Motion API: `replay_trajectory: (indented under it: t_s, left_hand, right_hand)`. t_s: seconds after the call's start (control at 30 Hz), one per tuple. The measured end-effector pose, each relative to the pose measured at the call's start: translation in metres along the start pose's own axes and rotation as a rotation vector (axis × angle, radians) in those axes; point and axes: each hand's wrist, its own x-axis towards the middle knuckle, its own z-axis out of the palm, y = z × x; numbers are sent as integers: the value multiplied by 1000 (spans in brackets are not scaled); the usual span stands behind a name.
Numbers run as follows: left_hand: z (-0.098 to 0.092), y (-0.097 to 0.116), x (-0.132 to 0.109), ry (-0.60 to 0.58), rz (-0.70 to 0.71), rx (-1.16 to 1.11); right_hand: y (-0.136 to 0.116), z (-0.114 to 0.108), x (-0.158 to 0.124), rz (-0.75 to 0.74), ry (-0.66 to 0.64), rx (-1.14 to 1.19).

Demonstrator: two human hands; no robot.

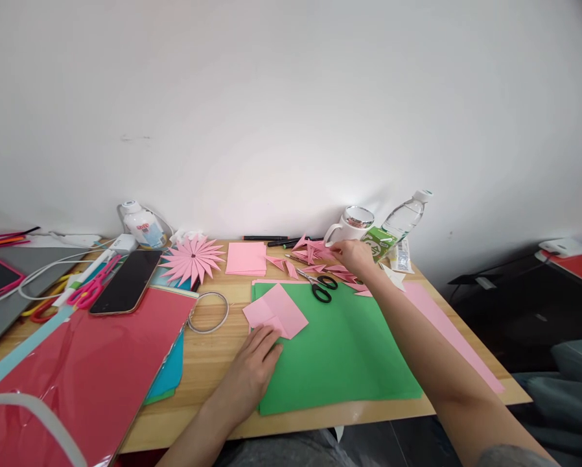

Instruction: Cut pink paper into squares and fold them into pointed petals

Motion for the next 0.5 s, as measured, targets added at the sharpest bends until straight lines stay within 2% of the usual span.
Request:
replay_trajectory:
  t_s: [0.27, 0.4, 0.5]
  left_hand:
    - [1, -1, -1, -14, 5, 11]
    - [1, 0, 0, -19, -3, 9]
    - [0, 1, 0, -24, -16, -7]
  right_hand:
    - [27, -31, -14, 6, 32, 57]
    - [44, -37, -22, 35, -14, 13]
    - [44, -37, -25, 51, -46, -41]
